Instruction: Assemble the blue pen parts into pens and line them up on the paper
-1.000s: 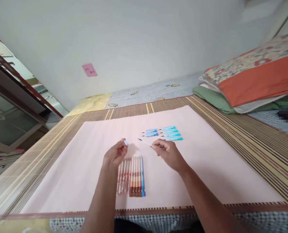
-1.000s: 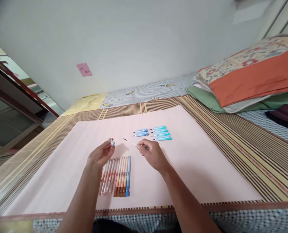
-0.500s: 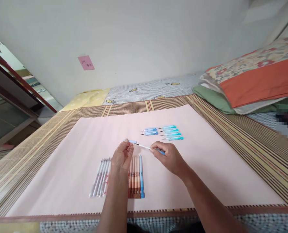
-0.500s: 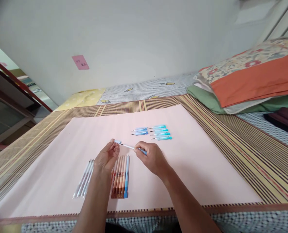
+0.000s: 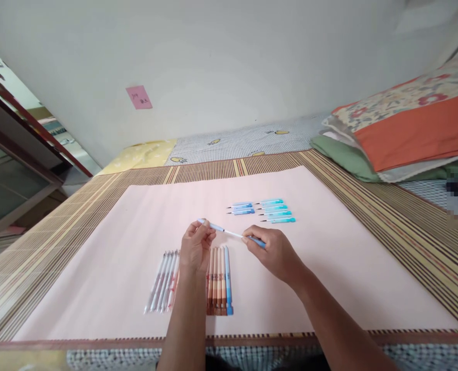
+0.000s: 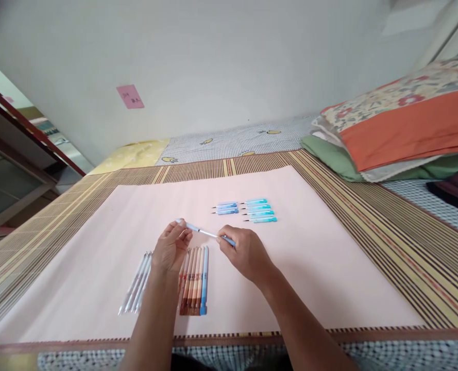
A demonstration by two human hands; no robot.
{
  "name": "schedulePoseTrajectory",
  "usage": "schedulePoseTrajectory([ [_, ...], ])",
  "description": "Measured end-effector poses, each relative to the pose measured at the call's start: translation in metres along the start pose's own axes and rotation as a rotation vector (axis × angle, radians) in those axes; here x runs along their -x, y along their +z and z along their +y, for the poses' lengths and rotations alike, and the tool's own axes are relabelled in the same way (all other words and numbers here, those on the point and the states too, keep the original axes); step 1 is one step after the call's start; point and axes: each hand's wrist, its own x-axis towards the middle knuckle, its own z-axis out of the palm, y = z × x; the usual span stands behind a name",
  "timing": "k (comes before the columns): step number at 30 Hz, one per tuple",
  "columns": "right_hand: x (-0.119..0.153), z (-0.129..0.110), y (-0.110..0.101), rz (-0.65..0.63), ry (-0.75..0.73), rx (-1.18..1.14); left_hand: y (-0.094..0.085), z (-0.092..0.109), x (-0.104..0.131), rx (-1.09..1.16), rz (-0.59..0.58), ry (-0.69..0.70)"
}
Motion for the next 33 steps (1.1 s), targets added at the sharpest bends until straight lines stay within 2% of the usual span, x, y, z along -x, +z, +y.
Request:
schedulePoseTrajectory([
  [6,0.002,0.000,0.003,0.047,-0.143,0.202,-0.008,-0.001,-0.004,-0.049,-0.006,-0.024],
  [10,0.002,0.000,0.009,0.054,-0.192,0.251,-0.010,-0.008,-0.004,-0.110,-0.083,-0.066],
  [15,0.002,0.000,0.010,0.025,-0.125,0.157,-0.004,-0.017,0.002,-0.150,-0.186,-0.094],
  [23,0.003,0.002,0.011,0.035,-0.075,0.084,0.003,-0.013,0.010,-0.169,-0.291,-0.080],
  [30,0.002,0.004,0.013,0.068,-0.071,0.102,0.003,-0.017,0.010,-0.124,-0.265,-0.134],
  [33,0.002,0.002,0.010,0.069,-0.122,0.121,0.004,-0.018,0.010,-0.114,-0.226,-0.163],
])
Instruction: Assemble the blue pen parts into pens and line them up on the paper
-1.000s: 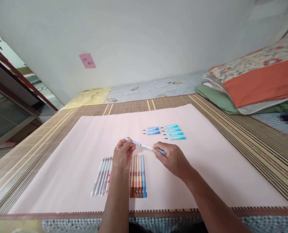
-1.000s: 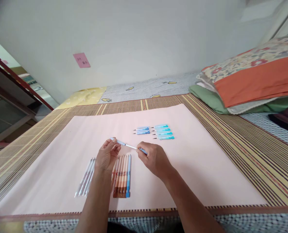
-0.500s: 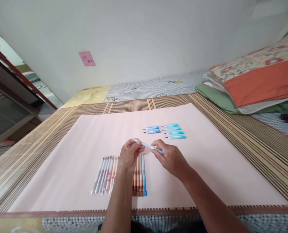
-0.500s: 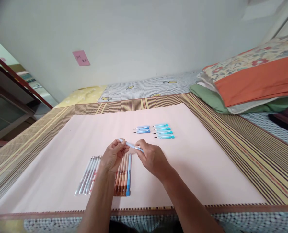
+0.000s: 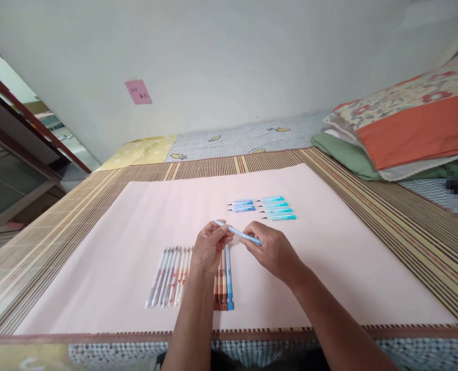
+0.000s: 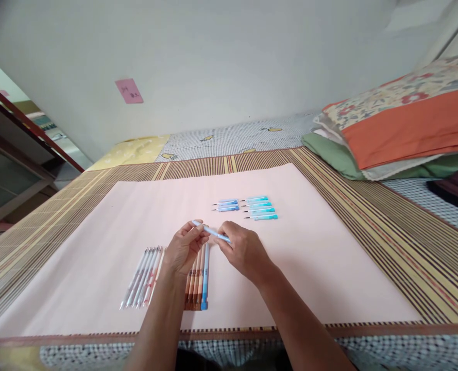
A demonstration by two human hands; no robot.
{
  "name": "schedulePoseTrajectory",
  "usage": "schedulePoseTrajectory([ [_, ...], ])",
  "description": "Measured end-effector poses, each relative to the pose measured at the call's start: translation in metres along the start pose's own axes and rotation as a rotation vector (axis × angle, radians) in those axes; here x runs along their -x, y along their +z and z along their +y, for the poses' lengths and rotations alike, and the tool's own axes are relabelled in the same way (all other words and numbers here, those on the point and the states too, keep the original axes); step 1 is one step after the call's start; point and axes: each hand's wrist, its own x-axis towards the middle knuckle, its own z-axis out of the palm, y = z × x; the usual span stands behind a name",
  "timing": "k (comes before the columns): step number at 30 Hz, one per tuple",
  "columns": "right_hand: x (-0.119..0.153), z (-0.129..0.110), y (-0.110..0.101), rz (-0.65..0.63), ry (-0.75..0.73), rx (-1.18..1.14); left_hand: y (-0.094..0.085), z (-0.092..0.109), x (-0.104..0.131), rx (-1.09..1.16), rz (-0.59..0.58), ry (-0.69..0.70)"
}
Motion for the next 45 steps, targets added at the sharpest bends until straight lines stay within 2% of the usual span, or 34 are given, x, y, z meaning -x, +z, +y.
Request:
schedulePoseTrajectory([
  [4,0.000,-0.001,-0.003,0.019,-0.084,-0.074,0.001,-0.001,0.000,0.013,0.042,-0.010],
  [6,0.000,0.000,-0.005,0.039,-0.054,-0.132,0.001,0.000,0.000,-0.006,0.027,-0.010],
  [10,-0.001,0.009,-0.017,-0.029,0.093,-0.236,-0.003,0.007,0.004,-0.182,-0.115,0.018],
  [13,-0.002,0.013,-0.027,-0.114,0.108,-0.290,-0.006,0.013,0.008,-0.429,-0.217,0.022],
  [16,-0.003,0.013,-0.031,-0.140,0.149,-0.323,-0.008,0.017,0.012,-0.593,-0.272,0.026],
  [20,-0.002,0.014,-0.030,-0.090,0.224,-0.363,-0.008,0.018,0.014,-0.585,-0.358,0.010],
  [23,-0.003,0.020,-0.030,-0.084,0.254,-0.391,-0.006,0.014,0.014,-0.616,-0.378,0.006],
  [28,-0.002,0.028,-0.030,-0.118,0.251,-0.319,0.002,0.009,0.017,-0.930,-0.382,0.006],
  [31,-0.002,0.029,-0.028,-0.140,0.260,-0.261,0.013,0.009,0.024,-1.204,-0.420,0.071],
  [34,-0.002,0.031,-0.026,-0.109,0.264,-0.140,0.023,0.007,0.029,-1.403,-0.411,0.165],
  [38,-0.003,0.036,-0.024,-0.045,0.261,-0.014,0.030,0.002,0.031,-1.522,-0.394,0.224],
  [45,-0.004,0.038,-0.022,-0.070,0.255,0.029,0.035,-0.005,0.033,-1.729,-0.437,0.232],
])
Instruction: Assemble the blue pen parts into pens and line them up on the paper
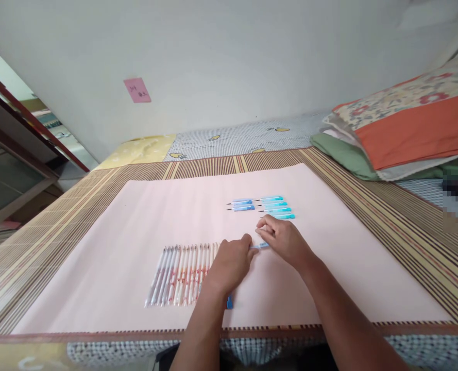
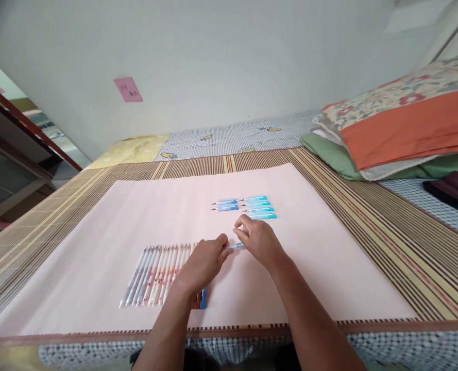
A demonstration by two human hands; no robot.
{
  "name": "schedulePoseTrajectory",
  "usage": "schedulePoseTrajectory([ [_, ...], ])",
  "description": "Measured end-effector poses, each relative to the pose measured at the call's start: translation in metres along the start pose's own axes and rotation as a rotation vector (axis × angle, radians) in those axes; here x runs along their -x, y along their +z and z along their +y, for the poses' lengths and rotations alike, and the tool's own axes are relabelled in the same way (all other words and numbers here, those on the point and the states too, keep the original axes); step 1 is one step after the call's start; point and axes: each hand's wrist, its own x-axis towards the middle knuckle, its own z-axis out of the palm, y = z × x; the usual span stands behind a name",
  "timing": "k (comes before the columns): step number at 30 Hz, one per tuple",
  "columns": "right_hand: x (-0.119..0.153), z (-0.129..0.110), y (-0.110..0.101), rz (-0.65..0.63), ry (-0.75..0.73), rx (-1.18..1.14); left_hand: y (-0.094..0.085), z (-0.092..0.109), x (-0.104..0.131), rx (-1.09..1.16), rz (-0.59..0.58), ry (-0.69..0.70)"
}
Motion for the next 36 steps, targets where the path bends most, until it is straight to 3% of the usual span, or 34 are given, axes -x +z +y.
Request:
schedulePoseTrajectory([
  [7,0.001,0.001,-0.003,-0.079,0.045,-0.109,0.002,0.010,0.003,-0.076,-0.008,0.035],
  [15,-0.001,-0.002,-0.002,-0.013,0.059,-0.105,0.011,0.008,-0.004,-0.050,0.065,0.095],
  [21,-0.004,-0.003,-0.006,0.093,0.203,-0.655,0.003,-0.008,-0.003,0.297,0.138,-0.002],
  [25,-0.004,-0.004,0.003,-0.029,0.205,-0.940,-0.002,-0.017,-0.003,0.563,0.198,-0.008],
  [28,-0.003,-0.007,0.016,-0.097,0.164,-0.980,-0.003,-0.018,-0.002,0.667,0.190,0.038],
  [32,-0.003,-0.007,0.025,-0.062,0.133,-0.958,-0.006,-0.020,0.000,0.731,0.146,0.072],
  [36,-0.003,-0.007,0.028,-0.047,0.150,-0.937,-0.006,-0.021,0.001,0.696,0.155,0.012],
])
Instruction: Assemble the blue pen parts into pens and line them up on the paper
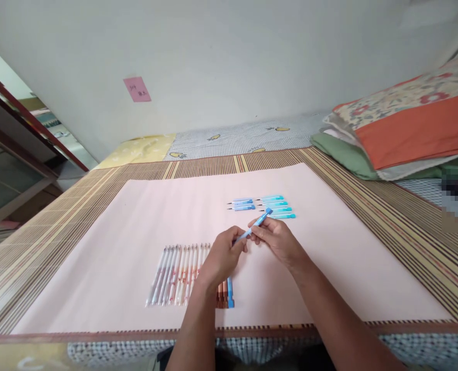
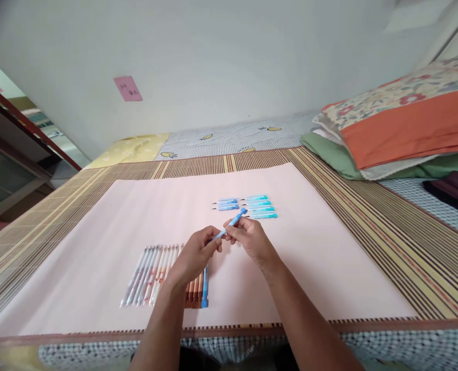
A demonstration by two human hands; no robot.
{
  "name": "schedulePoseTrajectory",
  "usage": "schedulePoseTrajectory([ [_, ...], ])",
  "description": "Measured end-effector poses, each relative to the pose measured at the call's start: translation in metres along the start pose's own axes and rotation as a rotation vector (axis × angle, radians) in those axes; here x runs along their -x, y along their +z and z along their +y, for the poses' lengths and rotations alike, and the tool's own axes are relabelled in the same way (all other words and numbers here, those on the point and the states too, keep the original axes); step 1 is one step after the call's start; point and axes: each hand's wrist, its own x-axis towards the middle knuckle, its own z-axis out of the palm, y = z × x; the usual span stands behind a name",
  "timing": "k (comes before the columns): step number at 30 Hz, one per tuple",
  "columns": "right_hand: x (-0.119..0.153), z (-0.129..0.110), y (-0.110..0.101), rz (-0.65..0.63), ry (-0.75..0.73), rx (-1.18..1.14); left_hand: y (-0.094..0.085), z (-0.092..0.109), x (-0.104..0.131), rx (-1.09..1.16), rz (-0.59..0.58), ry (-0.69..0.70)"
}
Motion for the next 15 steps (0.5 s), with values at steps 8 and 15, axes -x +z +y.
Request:
schedulePoseTrajectory([
  [8,0.001,0.000,0.000,0.035,-0.037,0.001,0.012,0.000,-0.003,0.146,0.079,0.002],
  [15,0.002,-0.011,-0.005,-0.008,-0.030,0.058,0.018,0.001,-0.005,0.313,0.030,-0.025],
])
